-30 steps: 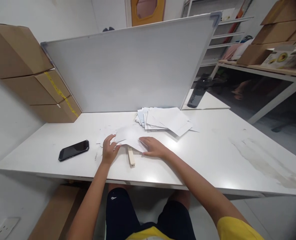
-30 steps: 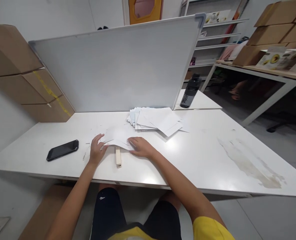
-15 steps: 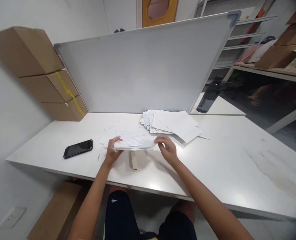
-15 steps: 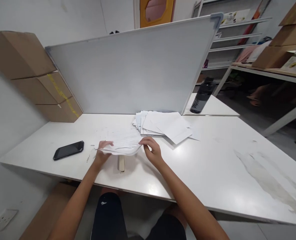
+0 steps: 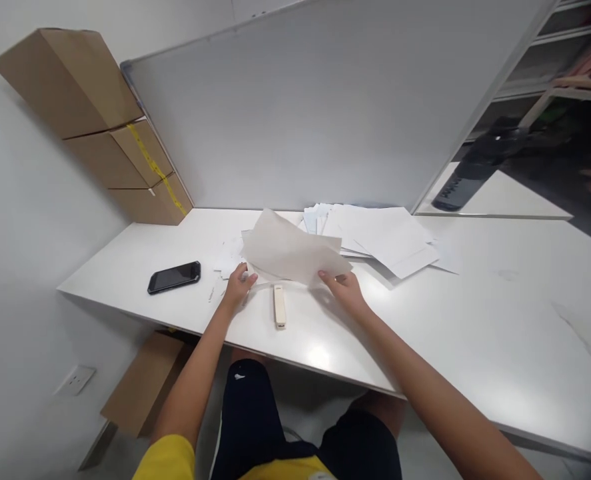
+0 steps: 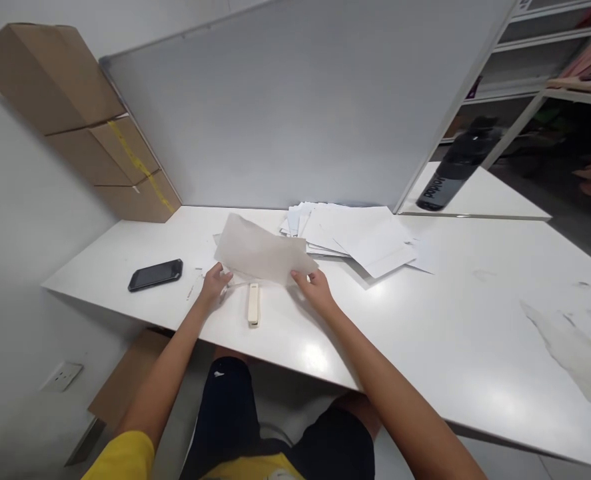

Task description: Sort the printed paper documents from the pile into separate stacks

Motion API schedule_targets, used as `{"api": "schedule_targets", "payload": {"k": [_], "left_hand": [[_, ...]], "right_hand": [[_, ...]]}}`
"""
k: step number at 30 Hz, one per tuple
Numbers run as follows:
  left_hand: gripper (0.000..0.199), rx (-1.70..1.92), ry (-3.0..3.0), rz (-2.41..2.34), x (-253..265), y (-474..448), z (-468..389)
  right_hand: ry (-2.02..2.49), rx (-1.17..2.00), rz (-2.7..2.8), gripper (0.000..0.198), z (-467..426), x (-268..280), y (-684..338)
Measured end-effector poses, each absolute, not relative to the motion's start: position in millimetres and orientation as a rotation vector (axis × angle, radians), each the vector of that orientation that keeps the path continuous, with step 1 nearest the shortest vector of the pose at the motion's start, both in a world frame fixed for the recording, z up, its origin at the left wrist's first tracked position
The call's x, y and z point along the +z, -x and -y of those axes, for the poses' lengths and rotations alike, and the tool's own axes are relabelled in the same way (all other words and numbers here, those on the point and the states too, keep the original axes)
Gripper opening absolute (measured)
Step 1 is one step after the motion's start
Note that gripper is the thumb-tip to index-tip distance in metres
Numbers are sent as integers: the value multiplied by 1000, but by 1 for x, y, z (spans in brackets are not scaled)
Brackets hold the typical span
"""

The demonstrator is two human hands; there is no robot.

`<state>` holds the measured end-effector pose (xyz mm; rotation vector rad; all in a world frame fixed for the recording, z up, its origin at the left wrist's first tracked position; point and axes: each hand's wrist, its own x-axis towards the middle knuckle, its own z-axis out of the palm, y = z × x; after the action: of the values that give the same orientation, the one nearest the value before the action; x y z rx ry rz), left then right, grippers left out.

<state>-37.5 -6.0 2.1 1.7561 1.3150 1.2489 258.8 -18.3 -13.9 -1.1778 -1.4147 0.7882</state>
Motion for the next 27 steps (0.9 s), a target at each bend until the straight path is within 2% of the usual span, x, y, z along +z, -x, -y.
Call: {"api": "schedule_targets", "payload": {"k": [8, 12, 19, 23, 27], "left_hand": [[29, 1246, -1748, -1434, 7, 33, 14], [42, 1249, -1878, -1296, 14, 31, 16], [45, 1109, -1904, -1276, 2, 33, 15], [63, 1078, -2022, -1117, 1, 33, 21], [66, 1061, -2086, -1070, 2, 36, 19]], "right_hand": [[1090, 823, 1344, 26, 9, -7, -276], [1025, 818, 1356, 24, 7, -6, -283], [1192, 772, 1531, 36, 5, -17, -287], [1128, 831, 1663, 37, 8, -25, -292], [991, 910, 1801, 52, 10, -27, -295]]}}
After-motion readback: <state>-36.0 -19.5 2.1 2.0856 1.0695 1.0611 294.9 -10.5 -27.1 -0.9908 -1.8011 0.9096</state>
